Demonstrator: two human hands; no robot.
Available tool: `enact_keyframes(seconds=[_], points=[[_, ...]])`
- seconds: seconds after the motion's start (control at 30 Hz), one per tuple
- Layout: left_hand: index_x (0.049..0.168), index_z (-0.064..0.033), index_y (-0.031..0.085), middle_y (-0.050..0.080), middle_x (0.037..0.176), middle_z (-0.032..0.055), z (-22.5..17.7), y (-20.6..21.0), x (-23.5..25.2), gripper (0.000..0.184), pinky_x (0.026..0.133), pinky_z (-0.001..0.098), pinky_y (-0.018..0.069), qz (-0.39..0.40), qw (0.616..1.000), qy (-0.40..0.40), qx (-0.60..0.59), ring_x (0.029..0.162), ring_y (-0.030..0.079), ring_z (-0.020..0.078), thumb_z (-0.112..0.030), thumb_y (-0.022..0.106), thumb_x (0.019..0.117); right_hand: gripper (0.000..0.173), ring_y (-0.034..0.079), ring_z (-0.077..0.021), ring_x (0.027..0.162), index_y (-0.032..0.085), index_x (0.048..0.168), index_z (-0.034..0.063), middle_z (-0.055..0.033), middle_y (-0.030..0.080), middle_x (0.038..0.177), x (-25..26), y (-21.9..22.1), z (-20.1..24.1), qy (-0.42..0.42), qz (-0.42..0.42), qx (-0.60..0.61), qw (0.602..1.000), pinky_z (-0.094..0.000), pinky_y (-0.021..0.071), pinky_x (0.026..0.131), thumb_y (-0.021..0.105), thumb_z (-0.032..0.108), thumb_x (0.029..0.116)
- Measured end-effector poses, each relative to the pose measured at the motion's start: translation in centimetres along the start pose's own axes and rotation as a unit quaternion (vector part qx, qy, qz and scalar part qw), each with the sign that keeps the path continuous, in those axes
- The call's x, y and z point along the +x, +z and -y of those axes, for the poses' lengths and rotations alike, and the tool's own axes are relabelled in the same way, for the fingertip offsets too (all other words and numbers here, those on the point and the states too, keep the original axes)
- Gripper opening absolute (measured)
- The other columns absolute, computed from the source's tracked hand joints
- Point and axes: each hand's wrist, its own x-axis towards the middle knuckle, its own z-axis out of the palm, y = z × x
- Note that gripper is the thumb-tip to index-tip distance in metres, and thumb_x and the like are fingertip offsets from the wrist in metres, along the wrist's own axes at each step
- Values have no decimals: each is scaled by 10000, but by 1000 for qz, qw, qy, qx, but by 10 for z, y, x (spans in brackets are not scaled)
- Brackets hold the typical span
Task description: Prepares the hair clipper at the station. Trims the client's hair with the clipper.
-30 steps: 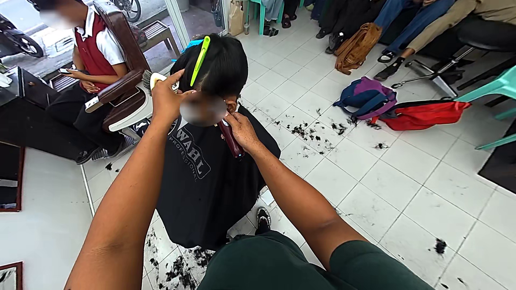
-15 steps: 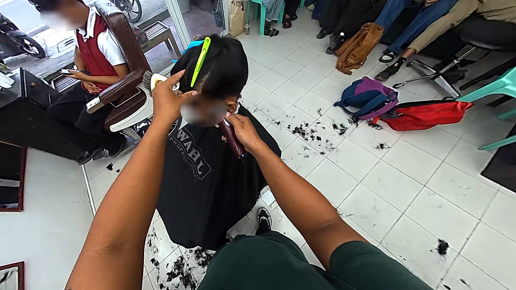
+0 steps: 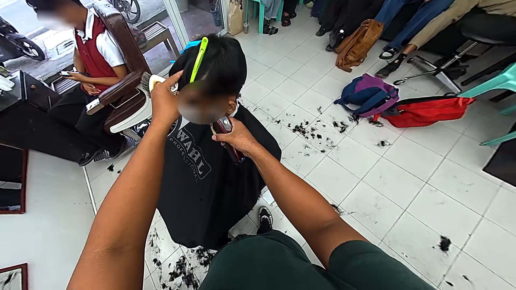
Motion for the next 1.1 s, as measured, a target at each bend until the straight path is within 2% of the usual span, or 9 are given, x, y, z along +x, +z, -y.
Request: enact_keyframes(seconds=[0.1, 0.23, 0.43, 0.6, 0.73, 0.87, 0.97, 1.03, 1.1], points=[[1464, -125, 580, 661, 1300, 187, -1, 1, 1, 622, 969, 491, 497, 0, 1000, 2, 5, 1017, 671, 275, -229, 811, 896, 489, 676, -254, 846, 583, 1257, -12, -171, 659, 1020, 5, -1, 8, 18, -21, 6, 1000, -450, 591, 777, 642, 404, 1007], [1460, -124, 583, 666, 1291, 185, 0, 2, 1, 618, 948, 471, 511, -6, 1000, 2, 4, 988, 677, 263, -231, 812, 896, 480, 666, -240, 847, 593, 1242, -5, -162, 650, 1012, 6, 1, 10, -11, -41, 19, 999, -431, 574, 772, 406, 415, 1106], [1460, -123, 582, 671, 1286, 180, -1, 1, 0, 617, 928, 458, 523, -3, 1000, 5, -1, 960, 683, 246, -217, 811, 896, 474, 675, -225, 787, 602, 1183, -5, -147, 649, 968, 7, -2, 10, -1, -35, 26, 999, -406, 595, 731, 373, 405, 1120], [1465, -127, 577, 669, 1302, 164, -1, 2, 1, 620, 938, 447, 526, -2, 1000, 2, -5, 980, 686, 233, -216, 809, 898, 472, 682, -227, 827, 596, 1242, -3, -152, 663, 1001, 7, -4, 7, -38, -51, 15, 998, -414, 594, 768, 378, 397, 1117], [1461, -137, 584, 667, 1301, 166, -2, 3, 2, 615, 945, 457, 519, 2, 1000, -2, -2, 989, 683, 244, -221, 811, 895, 489, 681, -231, 810, 620, 1156, -5, -147, 659, 959, 7, -9, 10, -9, -57, -25, 998, -422, 589, 760, 380, 420, 1114], [1472, -140, 573, 655, 1329, 173, 0, 1, 2, 624, 967, 491, 513, 3, 1000, -1, -6, 1040, 679, 276, -229, 808, 900, 451, 697, -216, 814, 608, 1232, -15, -144, 683, 963, 3, -10, 6, -85, -38, -4, 996, -414, 607, 770, 389, 361, 1115], [1445, -55, 573, 664, 1297, 203, 2, -3, -19, 517, 1004, 514, 513, -88, 991, 99, 3, 1140, 660, 314, -299, 670, 999, 408, 674, -168, 732, 649, 1213, 7, -110, 691, 914, -27, -34, -6, -95, 15, 4, 995, -365, 602, 695, 431, 334, 1104], [1268, 76, 648, 692, 1156, 266, 1, 6, -45, 349, 997, 477, 507, -183, 956, 230, -15, 1106, 664, 336, -187, 575, 1049, 420, 673, -161, 722, 623, 1238, 54, -91, 682, 929, -51, -47, -28, -59, -6, 90, 994, -351, 608, 671, 401, 381, 1098], [1120, 54, 718, 728, 1046, 219, -10, 24, -71, 257, 915, 446, 551, -73, 962, 258, -50, 990, 702, 268, -153, 603, 1020, 497, 673, -188, 785, 552, 1315, 84, -86, 670, 976, -64, -54, -50, -22, -47, 215, 975, -373, 604, 719, 277, 441, 1108]])
